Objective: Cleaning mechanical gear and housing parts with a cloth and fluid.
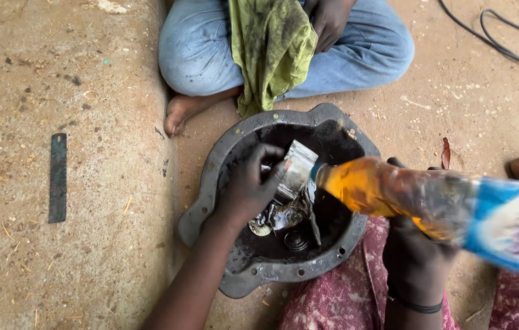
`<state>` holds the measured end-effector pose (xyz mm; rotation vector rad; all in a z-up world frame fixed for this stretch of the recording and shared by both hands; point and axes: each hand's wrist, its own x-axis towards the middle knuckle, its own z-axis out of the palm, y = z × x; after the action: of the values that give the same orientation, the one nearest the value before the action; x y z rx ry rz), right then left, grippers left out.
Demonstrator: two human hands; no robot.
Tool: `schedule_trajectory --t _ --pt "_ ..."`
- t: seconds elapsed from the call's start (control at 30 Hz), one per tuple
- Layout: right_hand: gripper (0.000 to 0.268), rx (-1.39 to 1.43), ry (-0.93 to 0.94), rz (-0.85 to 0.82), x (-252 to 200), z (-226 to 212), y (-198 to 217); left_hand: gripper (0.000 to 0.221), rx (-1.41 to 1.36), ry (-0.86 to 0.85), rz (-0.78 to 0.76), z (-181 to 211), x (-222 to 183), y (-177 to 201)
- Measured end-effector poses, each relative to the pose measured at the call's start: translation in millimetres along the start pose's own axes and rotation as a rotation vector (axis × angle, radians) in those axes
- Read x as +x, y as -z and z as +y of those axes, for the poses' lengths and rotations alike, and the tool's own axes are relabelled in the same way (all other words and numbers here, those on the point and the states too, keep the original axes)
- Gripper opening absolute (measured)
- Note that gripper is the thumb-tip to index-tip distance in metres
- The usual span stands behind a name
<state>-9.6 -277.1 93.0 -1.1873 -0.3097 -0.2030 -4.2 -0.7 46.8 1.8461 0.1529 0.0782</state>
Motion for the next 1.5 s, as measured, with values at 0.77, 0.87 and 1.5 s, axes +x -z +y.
schedule_trajectory --t 0.77,0.87,1.5 --pt "0.055 -0.130 0.056 0.062 -4 -11 -20 0.059 -0.595 0.305 -0.069 -40 12 1" --pt "0.055 -0.036 0.029 0.034 1 -14 -21 0.059 -0.618 0.372 -0.086 -29 12 3" --pt "0.063 -0.054 0.010 -0.024 8 -30 -43 0.038 -0.795 0.555 -0.104 0 7 21"
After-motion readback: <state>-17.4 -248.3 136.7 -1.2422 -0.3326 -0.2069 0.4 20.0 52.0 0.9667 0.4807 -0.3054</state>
